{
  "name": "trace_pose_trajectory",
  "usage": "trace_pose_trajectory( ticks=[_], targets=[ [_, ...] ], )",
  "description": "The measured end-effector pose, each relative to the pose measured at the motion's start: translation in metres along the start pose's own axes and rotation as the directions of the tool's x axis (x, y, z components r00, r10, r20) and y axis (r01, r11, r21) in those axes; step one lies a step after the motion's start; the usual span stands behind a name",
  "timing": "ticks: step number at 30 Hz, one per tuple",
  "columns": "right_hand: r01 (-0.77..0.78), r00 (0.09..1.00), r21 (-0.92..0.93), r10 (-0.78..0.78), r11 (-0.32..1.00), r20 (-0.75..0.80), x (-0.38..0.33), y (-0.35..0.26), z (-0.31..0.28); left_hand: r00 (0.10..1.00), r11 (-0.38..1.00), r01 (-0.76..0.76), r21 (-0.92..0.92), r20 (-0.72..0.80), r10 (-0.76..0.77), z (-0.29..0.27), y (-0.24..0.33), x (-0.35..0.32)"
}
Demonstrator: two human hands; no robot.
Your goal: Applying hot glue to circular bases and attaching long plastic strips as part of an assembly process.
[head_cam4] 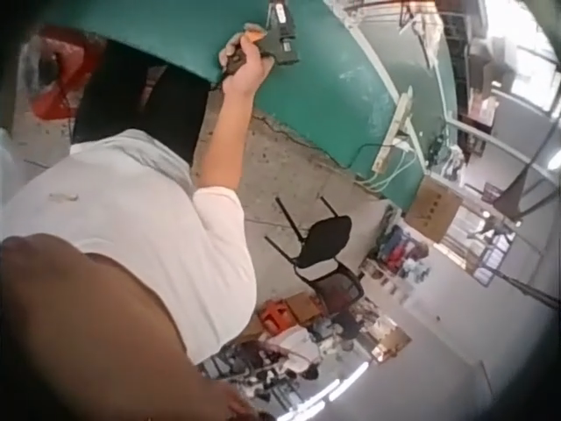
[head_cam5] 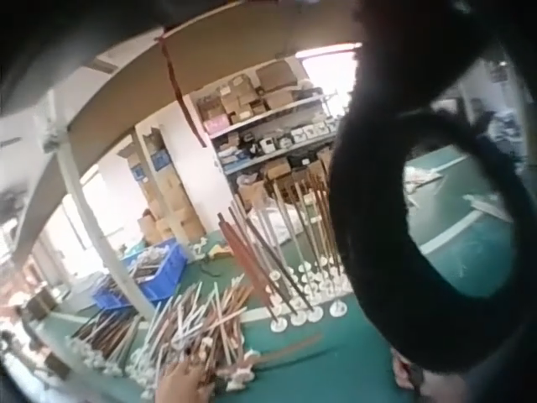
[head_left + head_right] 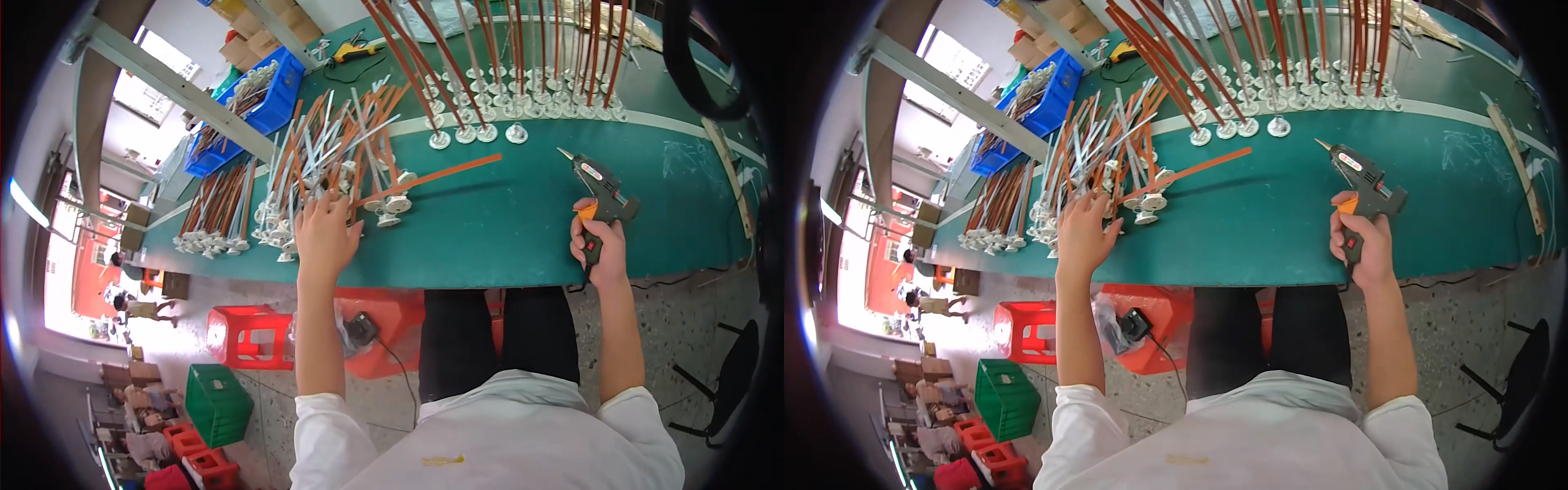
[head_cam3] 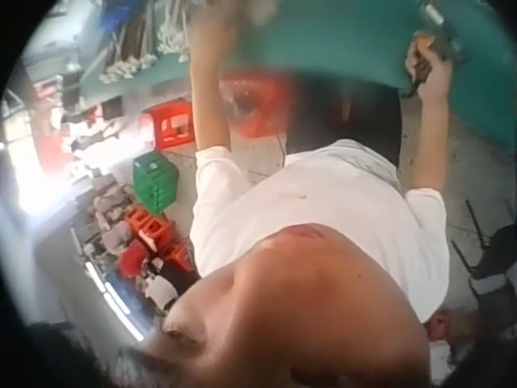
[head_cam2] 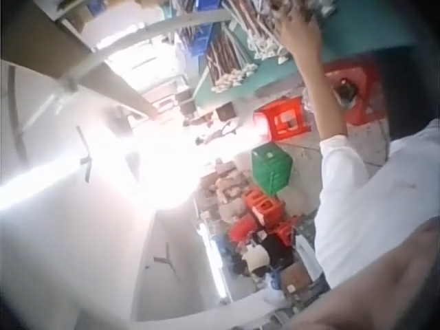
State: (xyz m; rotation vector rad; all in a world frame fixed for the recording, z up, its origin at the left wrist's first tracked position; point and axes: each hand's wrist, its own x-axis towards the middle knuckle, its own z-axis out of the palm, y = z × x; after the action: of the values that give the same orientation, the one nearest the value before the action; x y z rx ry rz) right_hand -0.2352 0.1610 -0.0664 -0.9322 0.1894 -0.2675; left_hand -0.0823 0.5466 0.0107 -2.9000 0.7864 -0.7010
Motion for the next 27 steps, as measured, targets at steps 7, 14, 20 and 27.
trace_pose_trajectory(
  ticks=[7,14,20,27],
  targets=[
    [0.039,0.999,-0.084,-0.038,0.996,0.017,-0.004,0.001,0.004,0.821,0.819,0.549,0.166,0.08,-0.566,-0.015,-0.06,0.013],
    [0.062,0.998,-0.094,-0.06,0.994,0.025,-0.003,0.005,0.002,0.776,0.844,0.483,0.233,0.332,-0.536,-0.008,-0.088,0.013],
    [0.062,0.998,-0.092,-0.06,0.994,0.018,-0.003,0.004,0.004,0.903,0.938,0.341,0.066,0.253,-0.346,-0.02,-0.102,-0.006],
    [0.053,0.999,-0.098,-0.052,0.994,0.015,-0.007,0.006,-0.001,0.755,0.64,0.643,-0.422,0.489,-0.436,-0.064,-0.086,-0.1]
  ],
)
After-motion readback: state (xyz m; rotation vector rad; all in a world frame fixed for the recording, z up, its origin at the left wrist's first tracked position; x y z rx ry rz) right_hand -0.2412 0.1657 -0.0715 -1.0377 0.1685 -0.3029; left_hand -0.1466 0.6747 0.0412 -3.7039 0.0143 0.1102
